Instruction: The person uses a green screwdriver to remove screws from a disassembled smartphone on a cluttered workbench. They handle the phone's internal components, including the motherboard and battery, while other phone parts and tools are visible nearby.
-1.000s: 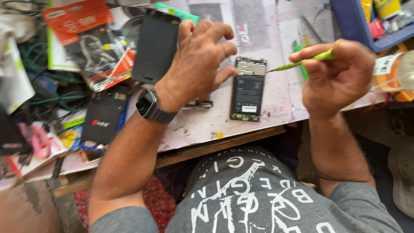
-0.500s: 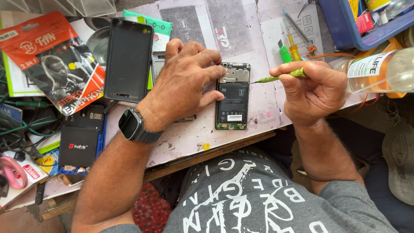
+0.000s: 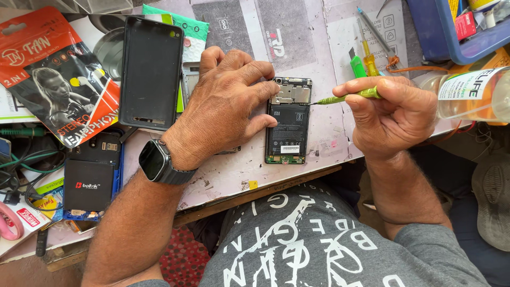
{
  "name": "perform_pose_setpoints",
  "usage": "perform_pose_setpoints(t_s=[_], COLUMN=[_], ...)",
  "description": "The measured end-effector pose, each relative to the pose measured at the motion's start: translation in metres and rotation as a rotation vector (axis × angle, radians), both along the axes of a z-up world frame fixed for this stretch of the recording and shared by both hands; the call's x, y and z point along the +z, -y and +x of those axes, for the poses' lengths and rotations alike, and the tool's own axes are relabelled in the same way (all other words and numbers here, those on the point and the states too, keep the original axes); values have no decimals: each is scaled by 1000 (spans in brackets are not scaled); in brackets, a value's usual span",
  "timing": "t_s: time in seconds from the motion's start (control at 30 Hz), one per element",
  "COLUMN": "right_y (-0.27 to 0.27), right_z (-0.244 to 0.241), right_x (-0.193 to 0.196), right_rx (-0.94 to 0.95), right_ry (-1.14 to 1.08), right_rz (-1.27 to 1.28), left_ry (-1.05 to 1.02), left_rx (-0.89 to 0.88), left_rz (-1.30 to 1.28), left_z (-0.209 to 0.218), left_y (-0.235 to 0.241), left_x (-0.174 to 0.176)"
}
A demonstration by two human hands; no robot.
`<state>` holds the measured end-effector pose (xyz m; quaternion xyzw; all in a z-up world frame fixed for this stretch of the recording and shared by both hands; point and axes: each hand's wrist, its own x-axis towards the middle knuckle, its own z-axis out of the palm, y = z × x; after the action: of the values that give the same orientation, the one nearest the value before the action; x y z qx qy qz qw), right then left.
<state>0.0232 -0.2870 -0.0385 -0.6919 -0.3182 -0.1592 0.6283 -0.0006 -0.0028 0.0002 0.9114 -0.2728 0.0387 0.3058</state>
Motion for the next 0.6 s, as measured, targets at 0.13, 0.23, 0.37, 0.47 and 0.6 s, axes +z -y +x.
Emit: perform_pose_setpoints(t_s=[0.13,0.23,0.37,0.47,0.6], right_y=[0,0,-1,-3,-8], right_z=[3,3,5,1,4], right_x=[-1,-1,3,14,34], right_rx=[9,10,51,81,106], right_ry=[16,11,-6,-55,78], right_rz=[-13,-3,-23,-110,-284], left_ry=[10,13,1,-3,-16], left_rx=[-2,-3,2,4,1], left_rz=[3,6,-8,-2,2], left_z=[0,-1,0,0,1], left_y=[0,0,1,1,1], left_x=[0,0,-1,1,2])
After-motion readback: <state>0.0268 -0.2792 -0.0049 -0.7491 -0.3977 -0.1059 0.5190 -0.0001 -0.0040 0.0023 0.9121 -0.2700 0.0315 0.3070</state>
